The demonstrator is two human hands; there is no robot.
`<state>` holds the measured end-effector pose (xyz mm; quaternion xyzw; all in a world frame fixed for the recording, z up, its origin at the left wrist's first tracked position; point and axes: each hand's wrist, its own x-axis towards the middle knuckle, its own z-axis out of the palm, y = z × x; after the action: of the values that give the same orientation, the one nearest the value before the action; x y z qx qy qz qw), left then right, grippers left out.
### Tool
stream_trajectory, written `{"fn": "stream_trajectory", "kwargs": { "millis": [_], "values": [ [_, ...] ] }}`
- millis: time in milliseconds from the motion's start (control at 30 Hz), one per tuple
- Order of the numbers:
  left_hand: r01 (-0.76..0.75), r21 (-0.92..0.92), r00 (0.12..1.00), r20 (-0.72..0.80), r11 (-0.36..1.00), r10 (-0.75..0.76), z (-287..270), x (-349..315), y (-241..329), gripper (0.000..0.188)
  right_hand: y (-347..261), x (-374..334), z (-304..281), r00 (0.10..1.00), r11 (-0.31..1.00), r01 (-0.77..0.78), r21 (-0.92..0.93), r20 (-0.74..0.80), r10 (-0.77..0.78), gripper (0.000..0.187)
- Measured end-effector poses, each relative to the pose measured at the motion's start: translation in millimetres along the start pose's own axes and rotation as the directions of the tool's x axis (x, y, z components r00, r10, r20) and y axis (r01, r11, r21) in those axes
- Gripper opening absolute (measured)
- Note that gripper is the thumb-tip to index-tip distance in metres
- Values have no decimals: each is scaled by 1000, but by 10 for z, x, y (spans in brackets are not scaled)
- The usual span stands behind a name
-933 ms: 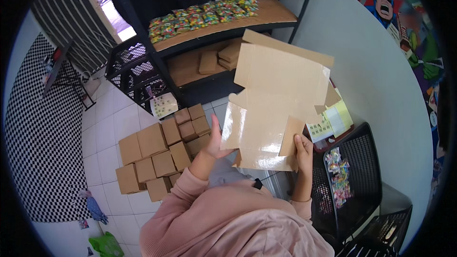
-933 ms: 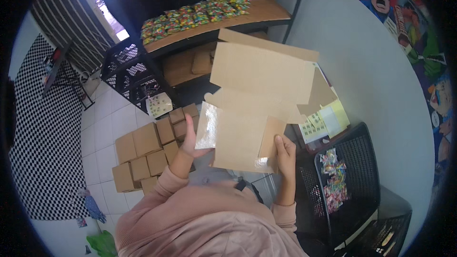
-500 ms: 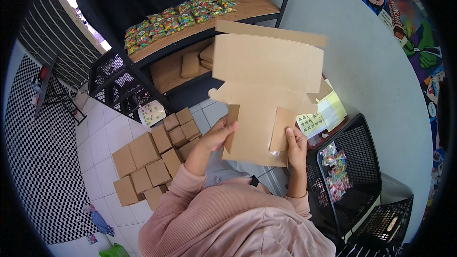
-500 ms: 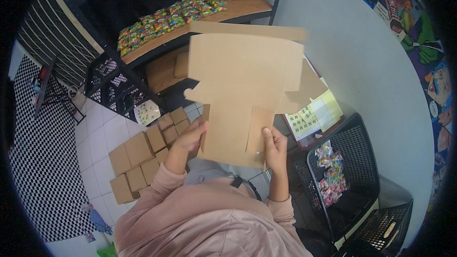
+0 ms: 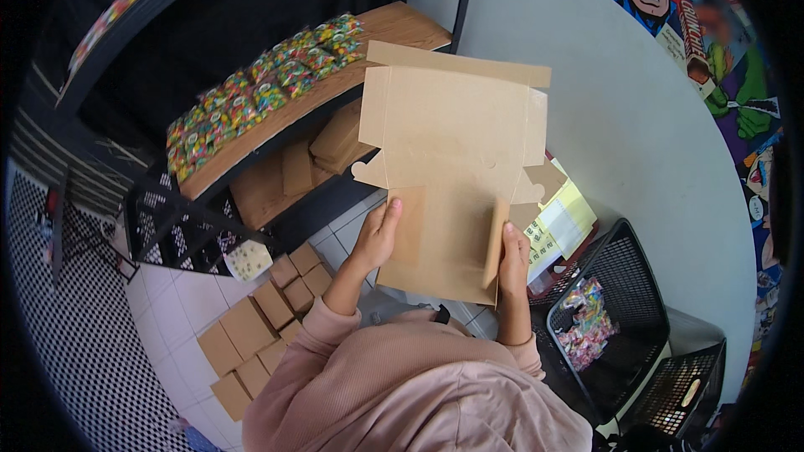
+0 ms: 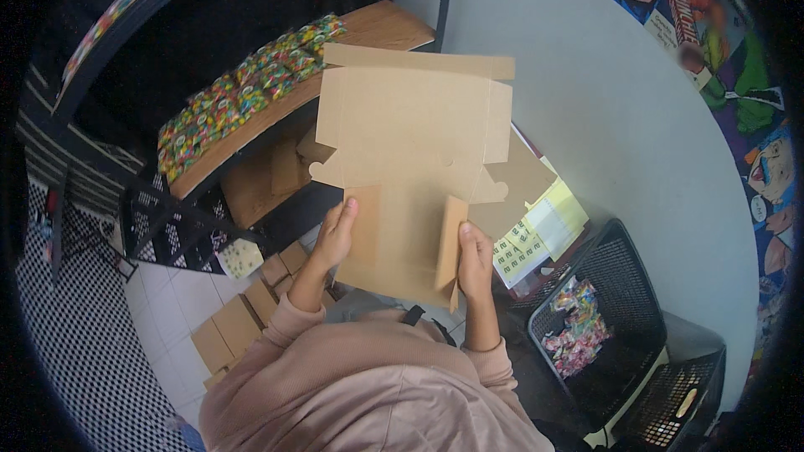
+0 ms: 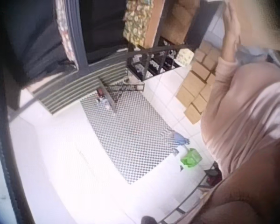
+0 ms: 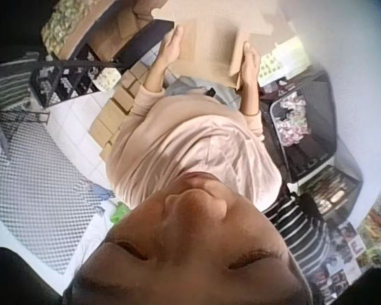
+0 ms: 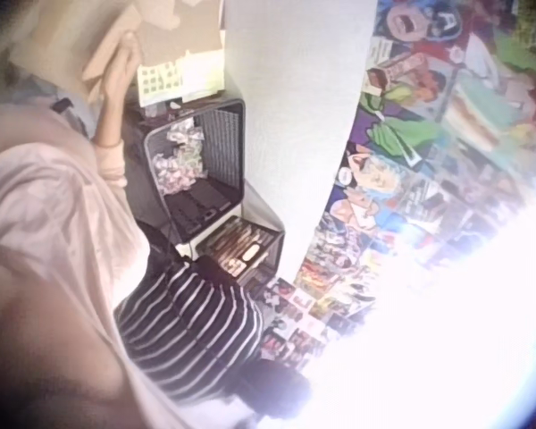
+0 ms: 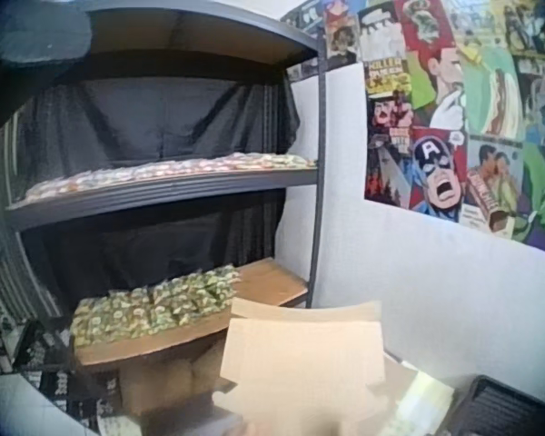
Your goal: The person assembles a small cardboard box by hand. They unfold a flat cardboard sheet, fold the side flaps, and tuck the tabs into the box structure to form a finished container.
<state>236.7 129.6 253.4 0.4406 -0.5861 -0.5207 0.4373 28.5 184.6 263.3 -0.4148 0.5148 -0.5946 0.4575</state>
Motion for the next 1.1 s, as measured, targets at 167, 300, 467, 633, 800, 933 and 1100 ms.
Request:
{"fn": "stream_trajectory", "kwargs": {
  "millis": [167,300,467,633,800,933,1100],
  "values": [
    [39,65,998,56,997,-43,-63,435,-43,46,101,389,91,993,991,53,-125,-97,-66,37],
    [110,-142,994,7,984,-110,6,757,96,46,94,545,16,980,953,139,-268,-101,-172,39],
    [-1,-65,997,74,998,6,180,1123,-119,40,30,659,-213,980,958,129,-256,-113,-162,39],
    [-186,56,977,119,981,178,640,1306,-159,37,-50,880,-488,915,993,95,67,-400,-61,39],
    [-302,176,951,121,937,283,1050,1457,-85,35,-15,976,-890,874,955,94,-282,-435,-215,39],
    [-368,219,930,112,904,351,1318,1583,-160,35,-1,1027,-1146,864,940,130,-314,-430,-263,37],
    [-364,218,931,107,905,349,1546,1721,-151,35,-65,1068,-1347,894,902,111,-418,-354,-274,35]
  ]
}}
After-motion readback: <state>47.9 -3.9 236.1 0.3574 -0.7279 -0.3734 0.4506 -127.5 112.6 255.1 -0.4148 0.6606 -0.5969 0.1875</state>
